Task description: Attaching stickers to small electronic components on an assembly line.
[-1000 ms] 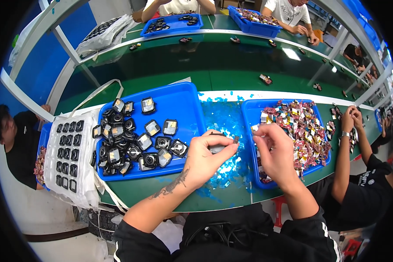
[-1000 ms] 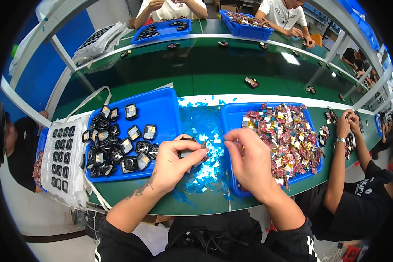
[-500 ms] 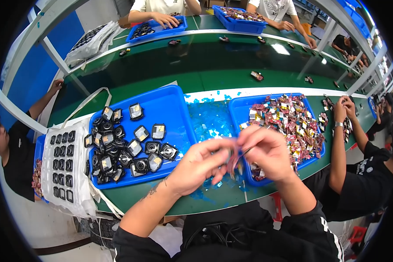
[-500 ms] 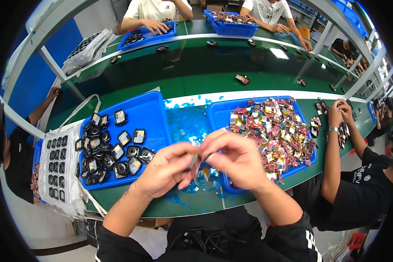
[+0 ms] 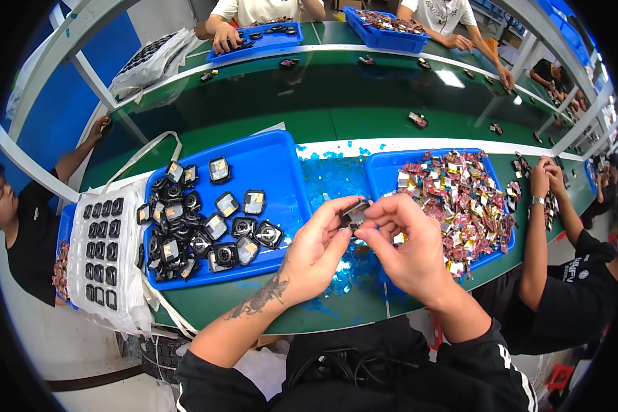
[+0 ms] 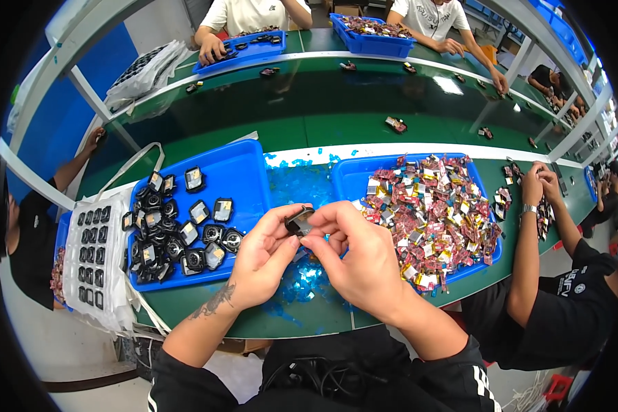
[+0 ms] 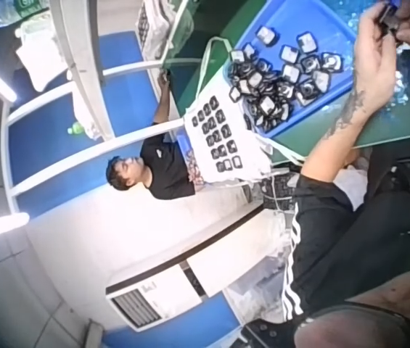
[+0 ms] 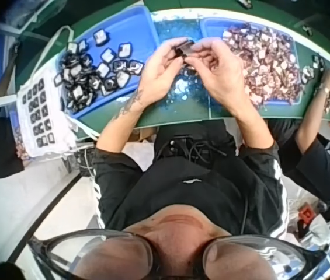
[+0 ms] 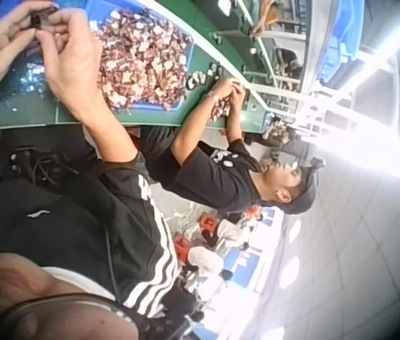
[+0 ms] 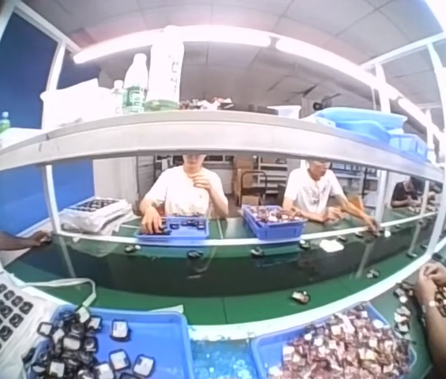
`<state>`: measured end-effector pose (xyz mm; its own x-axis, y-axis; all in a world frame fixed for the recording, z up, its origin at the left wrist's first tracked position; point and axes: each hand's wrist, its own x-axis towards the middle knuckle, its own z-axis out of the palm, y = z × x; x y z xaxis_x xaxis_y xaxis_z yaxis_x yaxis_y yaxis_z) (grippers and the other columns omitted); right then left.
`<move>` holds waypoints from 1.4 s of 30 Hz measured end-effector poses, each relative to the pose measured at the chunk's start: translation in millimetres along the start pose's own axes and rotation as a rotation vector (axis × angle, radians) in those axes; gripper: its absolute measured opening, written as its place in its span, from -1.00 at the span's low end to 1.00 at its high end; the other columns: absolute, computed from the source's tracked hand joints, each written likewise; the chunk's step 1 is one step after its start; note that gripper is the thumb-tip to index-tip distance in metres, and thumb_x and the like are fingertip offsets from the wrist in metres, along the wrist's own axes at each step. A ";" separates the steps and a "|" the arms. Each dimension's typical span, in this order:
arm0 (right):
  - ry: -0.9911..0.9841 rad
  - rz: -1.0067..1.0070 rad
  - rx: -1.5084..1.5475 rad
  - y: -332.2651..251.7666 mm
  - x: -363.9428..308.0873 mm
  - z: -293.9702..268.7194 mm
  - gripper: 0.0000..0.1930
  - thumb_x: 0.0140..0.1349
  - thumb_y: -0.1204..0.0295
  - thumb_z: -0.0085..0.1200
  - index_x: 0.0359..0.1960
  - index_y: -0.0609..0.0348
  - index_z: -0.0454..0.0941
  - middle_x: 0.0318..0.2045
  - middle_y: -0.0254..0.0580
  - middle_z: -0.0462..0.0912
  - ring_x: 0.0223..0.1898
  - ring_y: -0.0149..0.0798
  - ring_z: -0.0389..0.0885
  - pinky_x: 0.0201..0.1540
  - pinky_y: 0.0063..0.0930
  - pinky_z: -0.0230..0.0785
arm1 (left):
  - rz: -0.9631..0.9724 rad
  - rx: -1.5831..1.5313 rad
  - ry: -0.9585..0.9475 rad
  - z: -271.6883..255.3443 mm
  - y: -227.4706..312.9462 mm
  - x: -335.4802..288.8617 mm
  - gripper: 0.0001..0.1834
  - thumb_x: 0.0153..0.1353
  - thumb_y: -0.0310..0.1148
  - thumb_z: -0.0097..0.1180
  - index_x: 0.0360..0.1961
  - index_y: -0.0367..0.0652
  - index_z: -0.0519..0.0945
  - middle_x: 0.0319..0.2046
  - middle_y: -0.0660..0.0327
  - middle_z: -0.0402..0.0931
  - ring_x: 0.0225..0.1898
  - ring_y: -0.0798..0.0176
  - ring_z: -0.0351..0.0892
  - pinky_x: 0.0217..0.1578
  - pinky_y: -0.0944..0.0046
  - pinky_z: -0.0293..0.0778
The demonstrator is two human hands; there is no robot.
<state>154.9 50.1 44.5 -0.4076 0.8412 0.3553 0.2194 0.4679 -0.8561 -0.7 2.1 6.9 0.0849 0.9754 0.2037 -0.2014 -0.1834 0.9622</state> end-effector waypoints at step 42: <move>0.112 -0.207 -0.226 -4.3 2.2 6.9 -0.89 0.00 0.66 0.24 -0.41 0.24 0.62 -0.49 -0.18 0.64 -0.57 -0.27 0.58 -0.58 -0.50 0.39 | -0.037 -0.283 0.087 7.2 -5.6 -2.1 -0.47 0.36 -0.61 -0.14 0.36 -0.32 0.16 0.16 0.05 0.40 0.18 0.27 0.41 0.18 0.31 0.34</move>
<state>146.9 48.1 46.4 -0.3666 0.7408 0.5629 0.3381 0.6697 -0.6612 7.3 0.2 2.4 0.0161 0.9898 0.1413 -0.4644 -0.1177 0.8778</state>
